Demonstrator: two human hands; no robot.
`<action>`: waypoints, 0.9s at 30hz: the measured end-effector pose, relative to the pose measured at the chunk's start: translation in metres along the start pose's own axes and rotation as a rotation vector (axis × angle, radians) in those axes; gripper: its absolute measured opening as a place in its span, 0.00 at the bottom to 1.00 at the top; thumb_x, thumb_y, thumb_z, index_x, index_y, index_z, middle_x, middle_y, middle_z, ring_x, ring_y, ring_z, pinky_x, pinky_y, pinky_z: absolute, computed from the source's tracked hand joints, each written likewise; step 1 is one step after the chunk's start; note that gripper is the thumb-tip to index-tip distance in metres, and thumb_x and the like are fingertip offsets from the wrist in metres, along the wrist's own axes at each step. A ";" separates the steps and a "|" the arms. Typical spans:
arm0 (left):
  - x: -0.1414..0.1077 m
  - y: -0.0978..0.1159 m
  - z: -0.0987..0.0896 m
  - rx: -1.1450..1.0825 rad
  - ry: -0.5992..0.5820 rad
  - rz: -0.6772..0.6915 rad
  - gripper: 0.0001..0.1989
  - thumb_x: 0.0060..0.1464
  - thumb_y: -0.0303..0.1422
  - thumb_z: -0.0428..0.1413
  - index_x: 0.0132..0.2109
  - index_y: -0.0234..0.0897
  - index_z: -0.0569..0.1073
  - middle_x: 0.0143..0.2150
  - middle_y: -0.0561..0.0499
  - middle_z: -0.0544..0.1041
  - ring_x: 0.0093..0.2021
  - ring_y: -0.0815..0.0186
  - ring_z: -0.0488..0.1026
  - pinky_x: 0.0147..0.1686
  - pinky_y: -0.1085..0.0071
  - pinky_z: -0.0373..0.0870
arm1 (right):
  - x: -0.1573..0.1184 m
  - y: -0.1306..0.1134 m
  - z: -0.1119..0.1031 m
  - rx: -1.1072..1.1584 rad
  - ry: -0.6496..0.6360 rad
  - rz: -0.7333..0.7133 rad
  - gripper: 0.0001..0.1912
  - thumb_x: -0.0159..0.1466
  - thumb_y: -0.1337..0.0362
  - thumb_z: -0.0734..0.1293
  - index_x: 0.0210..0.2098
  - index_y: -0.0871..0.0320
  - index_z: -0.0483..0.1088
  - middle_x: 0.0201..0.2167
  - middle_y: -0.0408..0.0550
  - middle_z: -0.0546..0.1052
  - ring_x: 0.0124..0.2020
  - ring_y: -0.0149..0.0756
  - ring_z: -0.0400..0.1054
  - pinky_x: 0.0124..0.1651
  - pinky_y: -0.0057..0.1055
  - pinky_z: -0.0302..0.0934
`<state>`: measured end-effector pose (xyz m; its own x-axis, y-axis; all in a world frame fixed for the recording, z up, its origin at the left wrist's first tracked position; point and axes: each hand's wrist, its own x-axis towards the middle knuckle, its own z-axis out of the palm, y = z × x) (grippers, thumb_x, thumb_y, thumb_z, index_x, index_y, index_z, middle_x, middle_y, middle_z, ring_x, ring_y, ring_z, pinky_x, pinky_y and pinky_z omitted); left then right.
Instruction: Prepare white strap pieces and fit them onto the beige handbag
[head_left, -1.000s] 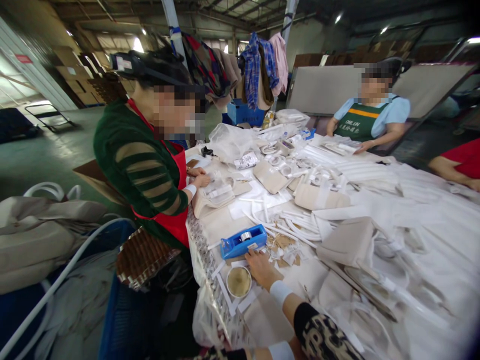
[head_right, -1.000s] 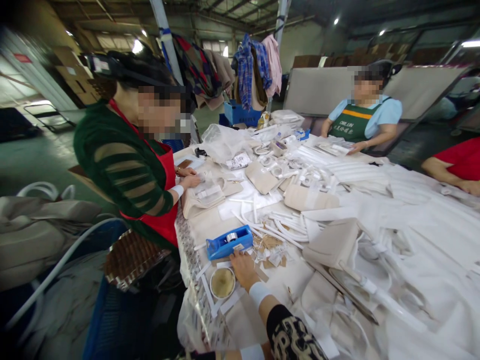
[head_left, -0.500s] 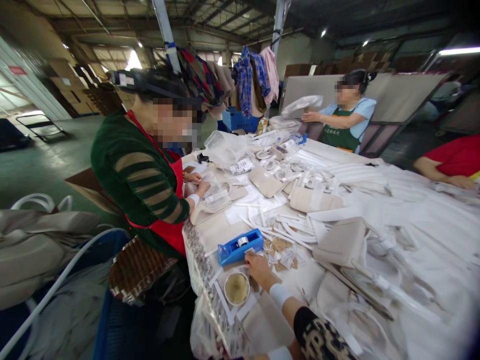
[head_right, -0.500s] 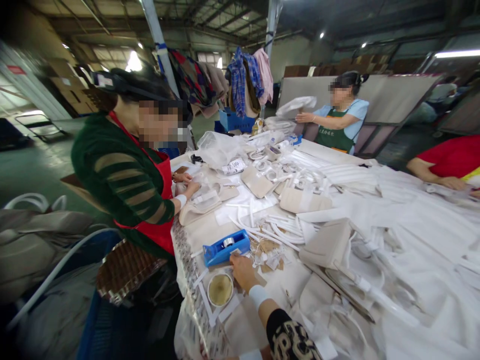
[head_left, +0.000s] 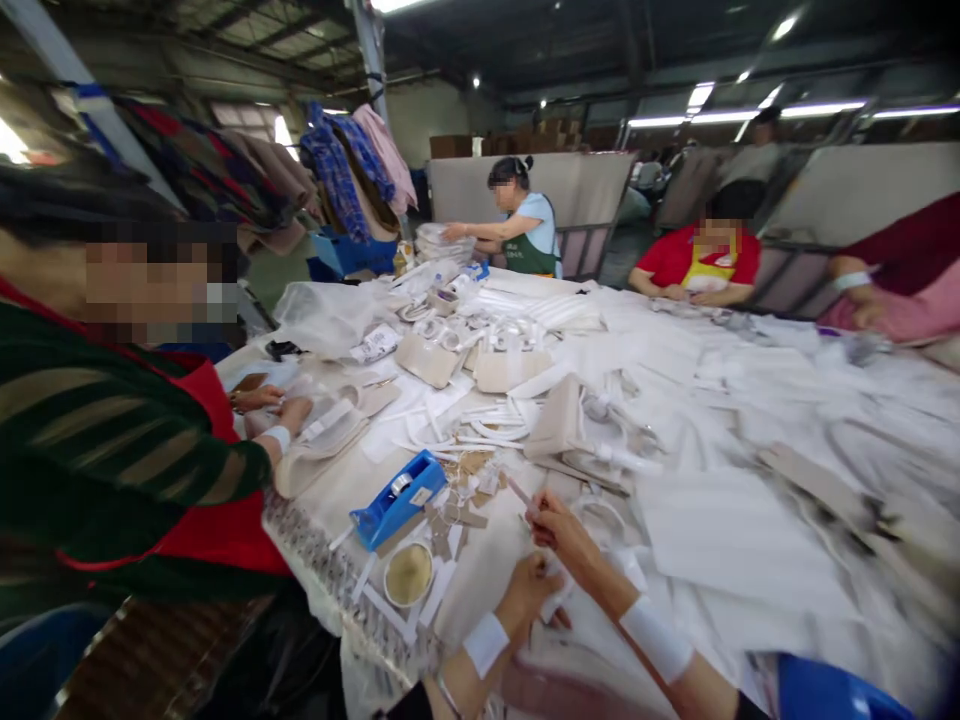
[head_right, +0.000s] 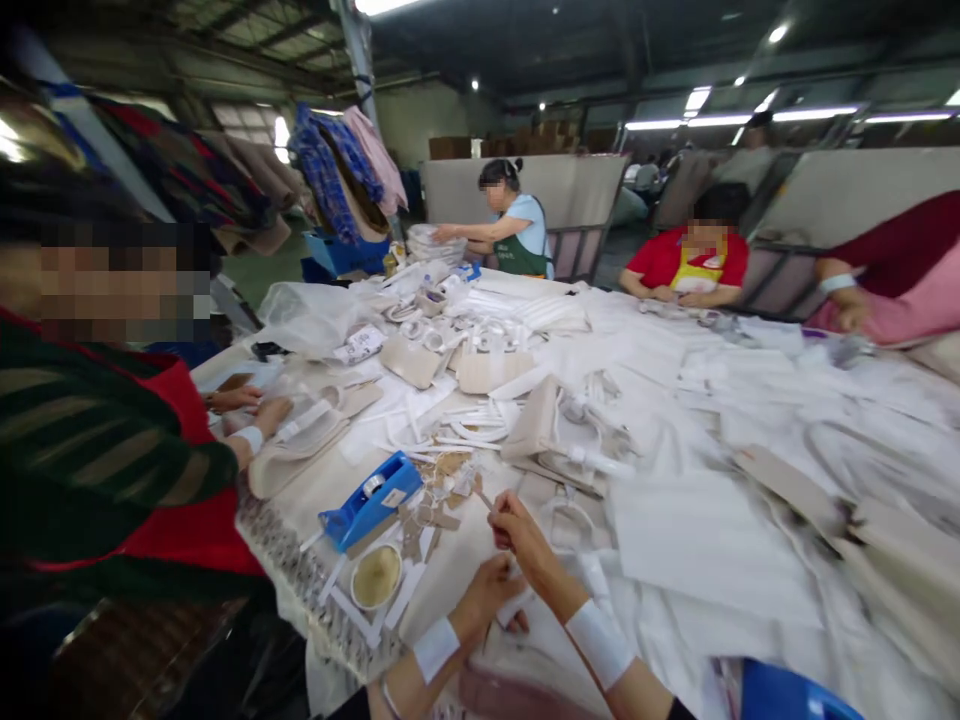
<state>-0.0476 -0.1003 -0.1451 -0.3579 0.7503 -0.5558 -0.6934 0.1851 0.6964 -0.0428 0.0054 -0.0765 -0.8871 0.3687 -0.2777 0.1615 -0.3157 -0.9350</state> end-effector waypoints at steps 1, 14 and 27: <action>0.001 0.000 -0.002 0.022 -0.003 0.024 0.20 0.39 0.42 0.67 0.34 0.37 0.68 0.27 0.53 0.73 0.16 0.69 0.68 0.14 0.74 0.58 | -0.017 0.001 -0.017 0.026 0.045 0.006 0.16 0.57 0.50 0.65 0.30 0.54 0.56 0.21 0.35 0.60 0.18 0.24 0.47 0.22 0.25 0.42; 0.013 0.012 -0.020 0.081 -0.100 -0.058 0.24 0.44 0.42 0.65 0.42 0.32 0.65 0.33 0.45 0.77 0.18 0.71 0.70 0.15 0.76 0.60 | -0.103 0.058 -0.085 -0.450 0.446 0.196 0.10 0.54 0.65 0.63 0.17 0.56 0.62 0.16 0.41 0.63 0.20 0.31 0.58 0.27 0.29 0.49; 0.013 0.001 -0.023 0.038 -0.009 -0.057 0.32 0.43 0.47 0.66 0.47 0.33 0.61 0.26 0.51 0.75 0.17 0.67 0.70 0.16 0.76 0.60 | -0.041 0.082 -0.049 -0.271 0.340 0.433 0.14 0.58 0.65 0.65 0.18 0.58 0.60 0.11 0.34 0.61 0.11 0.23 0.52 0.17 0.23 0.47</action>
<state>-0.0672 -0.1047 -0.1617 -0.3133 0.7433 -0.5910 -0.6878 0.2515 0.6810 0.0278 0.0068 -0.1525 -0.5360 0.5291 -0.6579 0.6202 -0.2819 -0.7320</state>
